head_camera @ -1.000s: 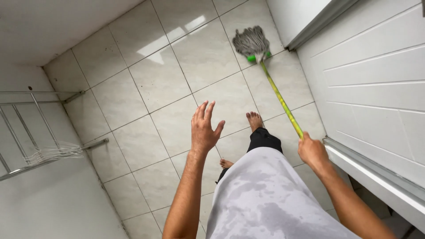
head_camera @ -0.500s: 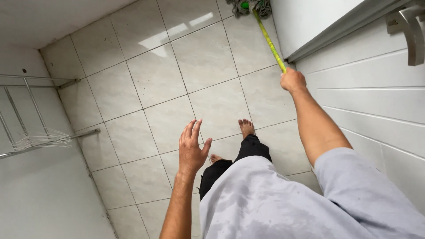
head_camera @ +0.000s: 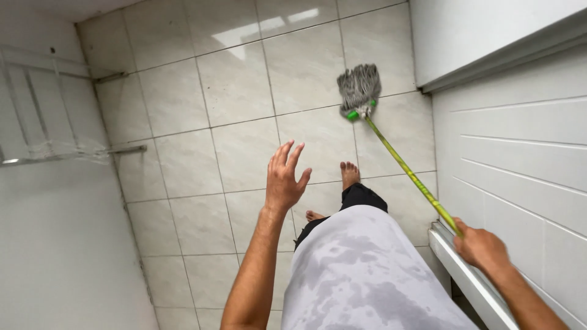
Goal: Preparing a mop with detergent and cleaning a flight of stairs and a tiled floor area.
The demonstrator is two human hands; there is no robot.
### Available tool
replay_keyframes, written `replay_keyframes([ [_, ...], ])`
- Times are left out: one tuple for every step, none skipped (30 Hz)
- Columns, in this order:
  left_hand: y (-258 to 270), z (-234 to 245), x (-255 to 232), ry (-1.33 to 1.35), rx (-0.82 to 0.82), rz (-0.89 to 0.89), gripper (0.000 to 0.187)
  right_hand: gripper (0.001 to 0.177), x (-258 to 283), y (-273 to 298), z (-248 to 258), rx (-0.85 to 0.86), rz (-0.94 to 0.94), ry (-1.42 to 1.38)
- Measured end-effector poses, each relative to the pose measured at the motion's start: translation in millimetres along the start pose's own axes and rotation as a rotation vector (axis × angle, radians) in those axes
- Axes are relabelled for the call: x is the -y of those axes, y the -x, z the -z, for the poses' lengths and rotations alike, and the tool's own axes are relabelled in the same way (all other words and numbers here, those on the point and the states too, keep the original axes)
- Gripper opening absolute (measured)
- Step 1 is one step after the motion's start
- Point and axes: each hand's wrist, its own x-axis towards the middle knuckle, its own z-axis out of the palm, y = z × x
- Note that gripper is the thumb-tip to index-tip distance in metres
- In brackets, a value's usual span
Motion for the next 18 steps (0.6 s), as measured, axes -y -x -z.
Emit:
replay_keyframes([
  [2,10,10,-0.009,-0.014,0.015,0.062,0.057,-8,-13,0,-0.009,0.014,0.015],
  [4,20,20,-0.018,-0.064,0.044,0.062,0.057,-15,-26,0,-0.069,0.017,0.074],
  [6,27,26,-0.023,-0.12,0.081,0.061,0.056,-28,-40,7,-0.133,0.018,0.143],
  [11,36,29,-0.026,-0.139,0.104,0.061,0.056,-22,-50,23,-0.144,0.03,0.168],
  [18,45,32,-0.009,-0.185,0.144,0.06,0.054,-15,-60,40,-0.187,0.047,0.163],
  [25,52,36,0.008,-0.231,0.185,0.058,0.051,-7,-70,57,-0.23,0.066,0.158],
  [35,52,36,0.006,-0.245,0.207,0.058,0.051,16,-87,76,-0.234,0.077,0.182],
  [46,50,36,0.005,-0.246,0.247,0.058,0.044,39,-104,94,-0.27,0.127,0.17],
  [55,48,35,0.006,-0.253,0.286,0.059,0.039,62,-121,113,-0.308,0.176,0.16],
  [62,46,32,0.006,-0.27,0.308,0.059,0.039,91,-139,133,-0.315,0.187,0.185],
  [72,43,28,0.022,-0.232,0.355,0.063,0.045,122,-157,147,-0.385,0.265,0.178],
  [82,40,24,0.038,-0.194,0.401,0.068,0.051,152,-175,159,-0.455,0.344,0.167],
  [90,40,17,0.04,-0.207,0.427,0.068,0.051,177,-192,169,-0.454,0.358,0.194],
  [98,40,9,0.048,-0.21,0.446,0.07,0.048,202,-207,179,-0.495,0.373,0.174],
  [103,45,9,0.05,-0.214,0.451,0.071,0.046,235,-223,189,-0.543,0.387,0.14],
  [111,49,9,0.047,-0.227,0.463,0.071,0.046,259,-224,195,-0.548,0.399,0.153],
  [118,53,7,0.054,-0.223,0.494,0.07,0.044,277,-224,199,-0.576,0.423,0.065],
  [126,56,5,0.06,-0.219,0.526,0.069,0.044,294,-224,201,-0.603,0.445,-0.024],
])
